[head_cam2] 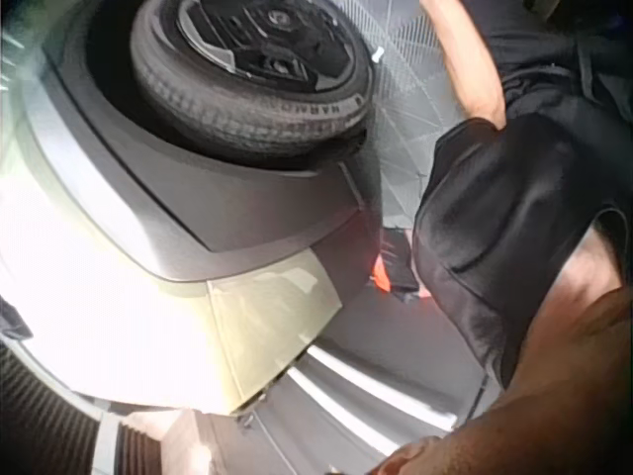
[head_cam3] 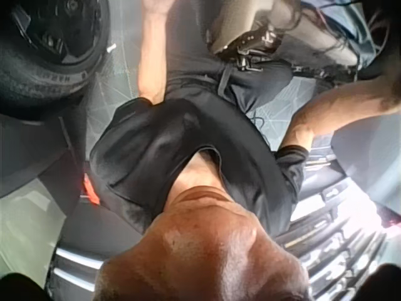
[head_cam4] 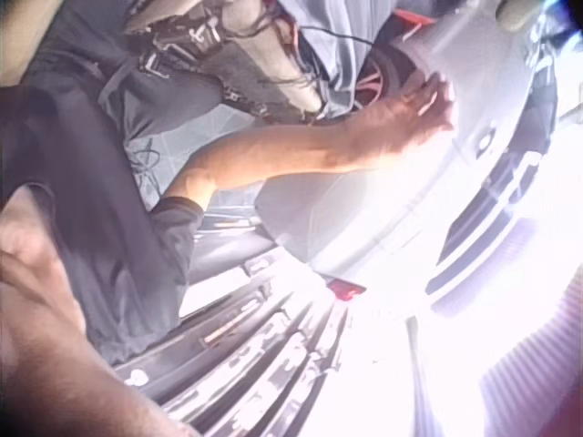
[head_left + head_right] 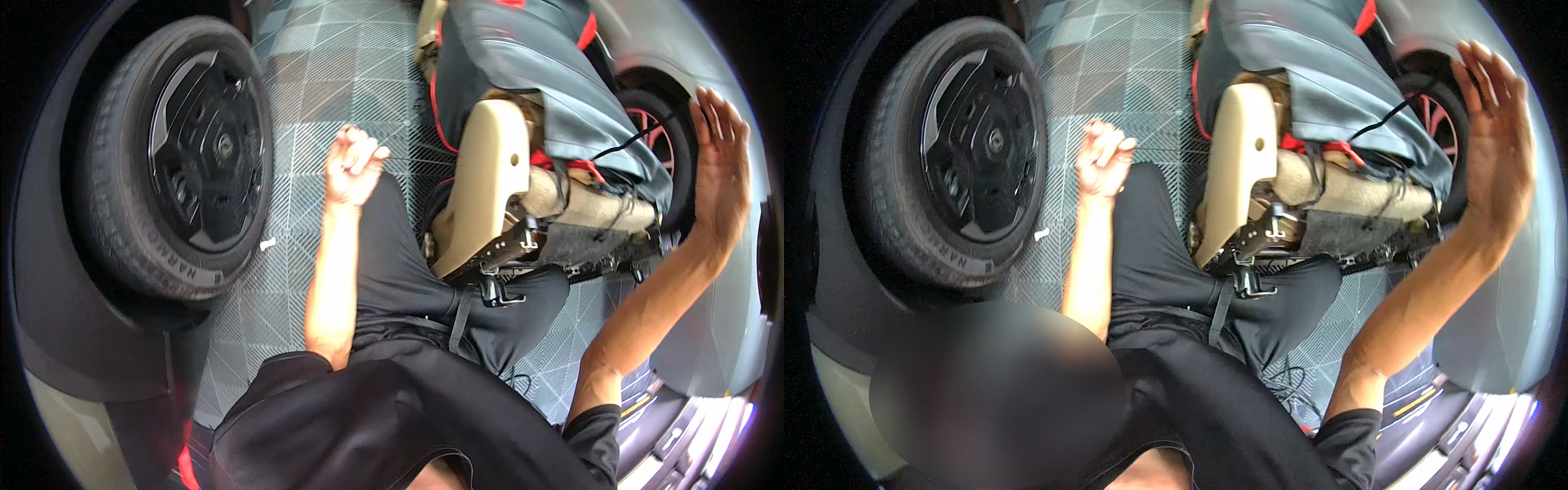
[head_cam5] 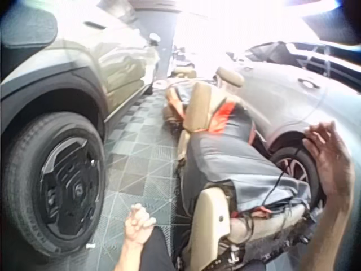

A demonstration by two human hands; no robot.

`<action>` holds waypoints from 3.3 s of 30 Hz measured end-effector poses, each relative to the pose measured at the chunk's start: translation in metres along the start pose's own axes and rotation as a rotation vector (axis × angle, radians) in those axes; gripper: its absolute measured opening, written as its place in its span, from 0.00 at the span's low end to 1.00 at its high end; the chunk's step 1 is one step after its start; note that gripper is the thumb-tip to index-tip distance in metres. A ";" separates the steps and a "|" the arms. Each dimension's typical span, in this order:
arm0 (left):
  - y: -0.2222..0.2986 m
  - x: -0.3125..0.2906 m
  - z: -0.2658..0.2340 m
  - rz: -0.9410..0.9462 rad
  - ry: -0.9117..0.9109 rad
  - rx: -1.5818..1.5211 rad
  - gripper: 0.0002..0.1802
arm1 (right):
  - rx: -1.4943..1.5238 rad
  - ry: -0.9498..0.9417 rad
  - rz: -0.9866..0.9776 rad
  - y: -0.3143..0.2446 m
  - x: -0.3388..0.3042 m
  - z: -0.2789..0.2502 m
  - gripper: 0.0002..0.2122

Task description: The person removes a black and red leather seat cover from a car seat. They unclip fasteners, pull the cover off the seat cushion and backrest, and set the cover aside, leaving the seat frame exposed.

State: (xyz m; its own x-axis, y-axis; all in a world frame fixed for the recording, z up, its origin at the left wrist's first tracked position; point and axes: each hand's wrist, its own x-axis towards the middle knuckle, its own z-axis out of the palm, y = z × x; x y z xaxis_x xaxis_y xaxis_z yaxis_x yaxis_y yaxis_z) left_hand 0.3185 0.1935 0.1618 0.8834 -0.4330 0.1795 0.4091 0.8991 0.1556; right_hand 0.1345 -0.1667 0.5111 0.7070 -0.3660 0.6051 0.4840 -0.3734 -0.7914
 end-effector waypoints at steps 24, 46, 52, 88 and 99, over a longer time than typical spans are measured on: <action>0.030 -0.048 -0.032 0.171 0.042 -0.132 0.19 | -0.194 -0.586 0.253 0.054 -0.049 0.147 0.08; 0.058 -0.073 0.033 0.602 0.247 2.560 0.12 | -0.677 -1.226 0.193 0.142 -0.110 0.224 0.12; -0.013 -0.039 -0.048 0.439 0.257 2.188 0.14 | -0.487 -1.232 0.400 0.158 -0.106 0.232 0.07; -0.033 -0.092 0.128 0.455 -0.176 1.748 0.55 | 0.334 -1.206 -0.879 0.004 -0.182 0.424 0.12; -0.004 -0.111 0.118 0.487 0.175 1.424 0.09 | -0.499 -1.334 -0.075 0.076 -0.095 0.280 0.21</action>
State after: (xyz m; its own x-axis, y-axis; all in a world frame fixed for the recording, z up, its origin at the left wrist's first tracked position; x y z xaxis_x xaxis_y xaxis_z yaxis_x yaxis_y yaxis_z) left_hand 0.1914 0.2307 0.2561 0.9203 -0.0157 0.3909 -0.3878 0.0940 0.9169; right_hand 0.2486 0.0788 0.3696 0.7715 0.6264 -0.1116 0.5103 -0.7140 -0.4794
